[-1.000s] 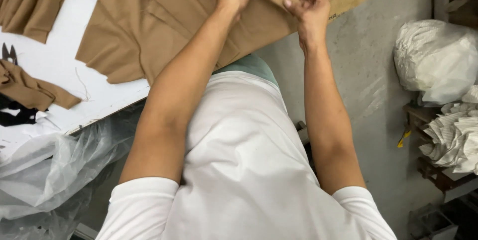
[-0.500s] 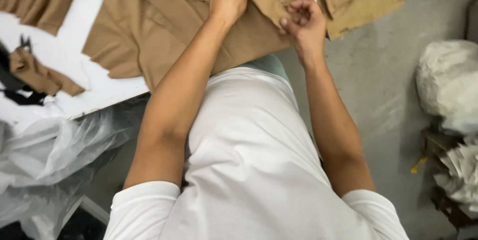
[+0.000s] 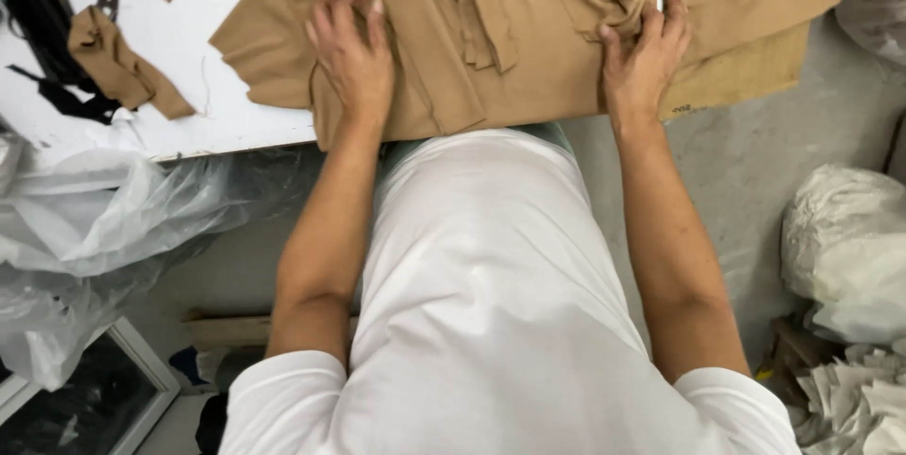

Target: The person folds several tan-colored garments on a white table, smoothing the fabric and aligning the edges by hand. The person briefly pauses to pet a black cat on the floor before continuing to fold the remaining items.

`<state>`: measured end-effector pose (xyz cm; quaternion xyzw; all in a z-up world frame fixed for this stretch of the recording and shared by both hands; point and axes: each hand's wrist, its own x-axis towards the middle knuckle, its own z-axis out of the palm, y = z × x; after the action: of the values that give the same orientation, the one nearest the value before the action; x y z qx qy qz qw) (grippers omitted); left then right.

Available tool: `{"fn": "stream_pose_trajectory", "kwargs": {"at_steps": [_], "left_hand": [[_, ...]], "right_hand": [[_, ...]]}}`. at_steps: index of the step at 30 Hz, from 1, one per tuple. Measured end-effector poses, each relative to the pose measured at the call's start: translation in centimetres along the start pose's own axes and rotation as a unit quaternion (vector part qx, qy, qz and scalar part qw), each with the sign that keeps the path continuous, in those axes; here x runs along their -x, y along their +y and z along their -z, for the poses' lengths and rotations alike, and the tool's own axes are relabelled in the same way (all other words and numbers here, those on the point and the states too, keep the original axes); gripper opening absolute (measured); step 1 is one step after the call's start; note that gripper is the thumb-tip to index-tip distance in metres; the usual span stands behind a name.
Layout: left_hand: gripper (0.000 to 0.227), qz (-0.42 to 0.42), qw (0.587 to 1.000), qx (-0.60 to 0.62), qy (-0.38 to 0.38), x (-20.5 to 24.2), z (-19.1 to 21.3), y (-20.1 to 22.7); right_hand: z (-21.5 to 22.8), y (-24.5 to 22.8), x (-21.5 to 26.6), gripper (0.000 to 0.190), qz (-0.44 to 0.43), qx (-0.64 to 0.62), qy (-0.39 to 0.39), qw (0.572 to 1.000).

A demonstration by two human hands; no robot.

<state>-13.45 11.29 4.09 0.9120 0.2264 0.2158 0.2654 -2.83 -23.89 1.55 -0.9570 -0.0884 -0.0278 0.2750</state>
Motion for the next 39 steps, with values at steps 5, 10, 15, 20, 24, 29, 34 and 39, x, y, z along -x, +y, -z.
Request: {"fn": "stream_pose_trajectory", "kwargs": {"at_steps": [5,10,15,20,24,29,34,39], "left_hand": [[0.076,0.048,0.961,-0.210,-0.174,4.6,-4.1,-1.6],[0.070,-0.007,0.920,-0.207,-0.332,1.0,-3.2,2.4],[0.073,0.003,0.957,-0.066,-0.283,1.6,-4.8,0.4],[0.062,0.066,0.947,0.293,-0.111,0.5,0.8,-2.1],[0.052,0.167,0.943,0.289,-0.009,0.3,3.8,-7.2],[0.072,0.363,0.874,0.325,-0.009,-0.2,7.5,-11.1],[0.090,0.186,0.971,0.153,-0.017,0.1,5.1,-12.4],[0.118,0.095,0.986,-0.021,-0.136,-1.1,2.2,-11.3]], "right_hand": [[-0.3,-1.5,0.3,0.019,0.085,0.054,0.068,0.993],[-0.2,-0.1,-1.6,0.035,-0.387,-0.429,0.020,0.816],[6.1,-6.1,-3.7,0.050,-0.414,-0.553,-0.159,0.706],[5.4,-14.7,-1.7,0.022,-0.316,-0.558,-0.098,0.761],[-0.9,-21.0,0.3,0.049,-0.090,-0.434,-0.334,0.832],[-3.5,-25.0,2.1,0.053,-0.015,-0.330,-0.375,0.866],[-7.1,-19.2,2.3,0.114,-0.223,-0.203,-0.156,0.941],[-7.5,-20.6,1.8,0.073,-0.307,-0.362,-0.188,0.860]]}}
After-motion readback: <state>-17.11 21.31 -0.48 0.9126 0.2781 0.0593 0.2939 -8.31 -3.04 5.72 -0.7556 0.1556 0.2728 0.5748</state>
